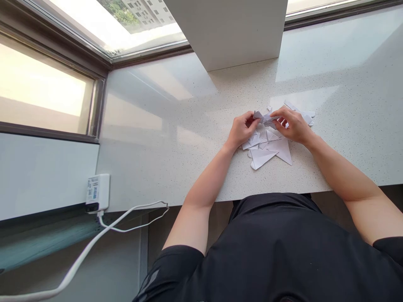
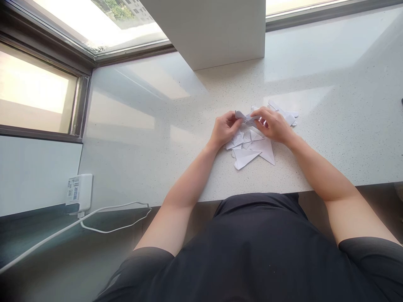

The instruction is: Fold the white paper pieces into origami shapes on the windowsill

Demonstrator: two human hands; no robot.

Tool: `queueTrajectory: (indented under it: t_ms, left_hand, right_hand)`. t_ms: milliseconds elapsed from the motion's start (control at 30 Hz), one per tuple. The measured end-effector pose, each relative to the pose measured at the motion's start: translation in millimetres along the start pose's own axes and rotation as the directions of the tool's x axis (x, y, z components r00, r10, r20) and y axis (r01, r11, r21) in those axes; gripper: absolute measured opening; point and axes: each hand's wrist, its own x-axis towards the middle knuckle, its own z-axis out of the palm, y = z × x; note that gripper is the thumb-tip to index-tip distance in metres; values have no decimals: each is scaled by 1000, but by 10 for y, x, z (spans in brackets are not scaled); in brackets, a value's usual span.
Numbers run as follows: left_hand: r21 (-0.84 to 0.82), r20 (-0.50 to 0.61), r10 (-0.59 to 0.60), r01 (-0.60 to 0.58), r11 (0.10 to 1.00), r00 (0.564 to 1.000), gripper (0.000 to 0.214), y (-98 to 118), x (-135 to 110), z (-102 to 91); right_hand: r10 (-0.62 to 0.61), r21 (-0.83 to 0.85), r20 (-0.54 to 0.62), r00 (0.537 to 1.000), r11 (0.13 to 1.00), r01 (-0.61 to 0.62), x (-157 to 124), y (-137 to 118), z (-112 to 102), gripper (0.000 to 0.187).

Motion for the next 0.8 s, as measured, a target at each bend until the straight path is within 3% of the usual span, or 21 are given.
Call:
queueTrajectory:
  t_ms: [367, 600, 800]
  left_hand:
    - [29, 116, 31, -35, 999, 993, 31, 64, -1, -36]
    - [4, 165, 38, -39, 999, 986, 34, 106, -20, -44]
    - [14, 187, 50, -53, 998, 981, 31, 160, -21, -57]
  right_hand:
    - [-44, -120, -18, 999, 992, 41, 18, 11, 50, 28]
    - [-92, -147, -56, 994, 986, 83, 11, -72, 216, 36]
    - [-200, -209, -98, 975, 962, 177, 18, -29, 294, 19]
